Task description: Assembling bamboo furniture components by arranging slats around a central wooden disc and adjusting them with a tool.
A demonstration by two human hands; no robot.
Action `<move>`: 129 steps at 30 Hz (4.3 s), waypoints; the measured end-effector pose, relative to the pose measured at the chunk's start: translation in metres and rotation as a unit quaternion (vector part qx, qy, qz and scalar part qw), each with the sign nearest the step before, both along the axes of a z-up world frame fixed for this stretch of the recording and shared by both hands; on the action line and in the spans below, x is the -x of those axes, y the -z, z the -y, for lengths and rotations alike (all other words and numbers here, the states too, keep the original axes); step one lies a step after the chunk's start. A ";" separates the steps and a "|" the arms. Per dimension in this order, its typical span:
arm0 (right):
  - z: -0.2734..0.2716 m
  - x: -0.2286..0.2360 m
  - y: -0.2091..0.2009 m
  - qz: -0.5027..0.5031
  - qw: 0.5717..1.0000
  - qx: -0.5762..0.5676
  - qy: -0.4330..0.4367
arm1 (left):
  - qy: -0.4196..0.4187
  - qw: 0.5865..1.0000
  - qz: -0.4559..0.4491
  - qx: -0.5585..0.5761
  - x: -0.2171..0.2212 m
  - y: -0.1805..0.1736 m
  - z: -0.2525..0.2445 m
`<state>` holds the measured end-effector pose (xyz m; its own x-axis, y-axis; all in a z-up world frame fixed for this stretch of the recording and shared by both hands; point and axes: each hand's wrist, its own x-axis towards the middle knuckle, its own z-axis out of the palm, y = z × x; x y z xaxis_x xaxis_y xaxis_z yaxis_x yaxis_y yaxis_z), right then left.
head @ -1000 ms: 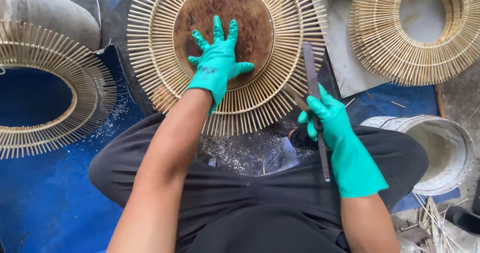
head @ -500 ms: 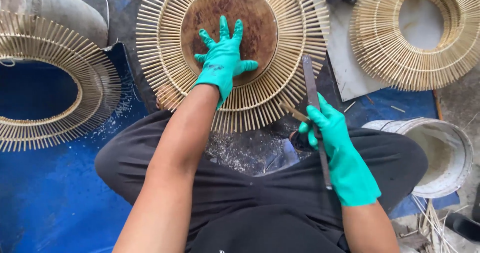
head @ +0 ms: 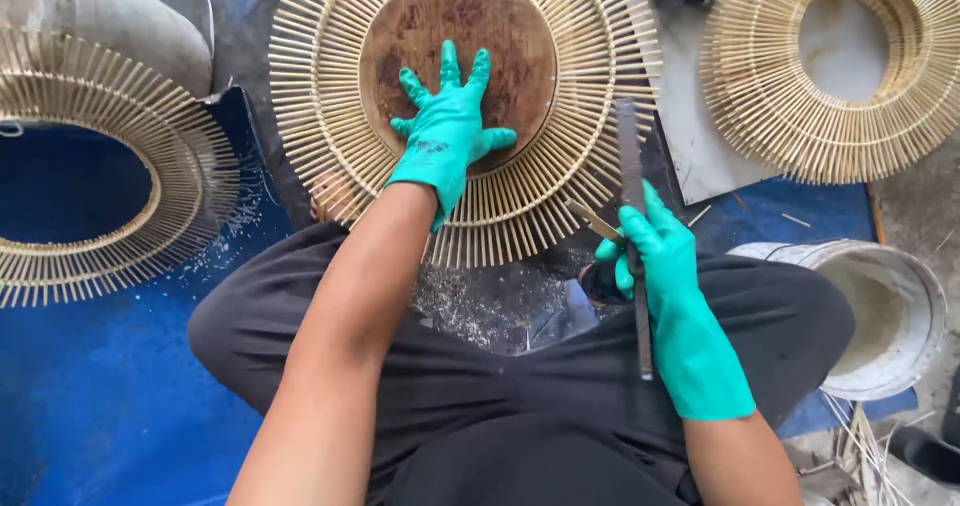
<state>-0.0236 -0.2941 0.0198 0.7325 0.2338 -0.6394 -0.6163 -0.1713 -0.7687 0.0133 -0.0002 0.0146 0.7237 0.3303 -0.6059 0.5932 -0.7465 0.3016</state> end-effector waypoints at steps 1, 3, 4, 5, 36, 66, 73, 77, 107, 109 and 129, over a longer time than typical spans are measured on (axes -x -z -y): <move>0.000 -0.002 -0.002 -0.007 0.999 0.021 -0.022 | -0.002 1.000 -0.020 0.007 0.002 -0.004 0.000; 0.001 0.004 0.004 0.001 1.000 -0.003 0.010 | 0.004 1.000 -0.013 0.001 0.003 0.001 -0.002; 0.003 0.005 0.007 0.017 0.998 -0.031 0.048 | 0.015 1.000 0.001 -0.008 0.001 0.003 -0.001; 0.008 0.006 0.006 0.016 0.998 -0.028 0.048 | 0.015 1.000 -0.001 -0.006 0.007 0.003 0.002; 0.039 -0.139 0.097 0.255 0.949 0.168 -0.075 | 0.102 0.994 0.005 -0.040 0.019 0.015 -0.009; 0.018 0.048 0.022 0.028 0.997 -0.026 0.064 | 0.122 0.992 0.016 -0.021 0.019 0.011 -0.020; 0.007 0.062 0.011 0.014 0.997 -0.021 0.066 | 0.128 0.990 0.061 -0.005 0.027 0.011 -0.024; 0.003 0.048 0.011 0.025 0.999 -0.007 0.044 | 0.162 0.987 0.007 -0.004 0.028 0.014 -0.035; 0.037 -0.081 0.104 0.205 0.960 0.189 0.019 | 0.157 0.987 0.015 -0.027 0.035 0.018 -0.035; 0.033 -0.084 0.101 0.210 0.957 0.197 0.014 | 0.144 0.989 0.015 -0.022 0.034 0.018 -0.033; 0.022 0.031 -0.036 0.056 0.997 0.012 0.045 | 0.171 0.985 0.019 -0.015 0.035 0.015 -0.047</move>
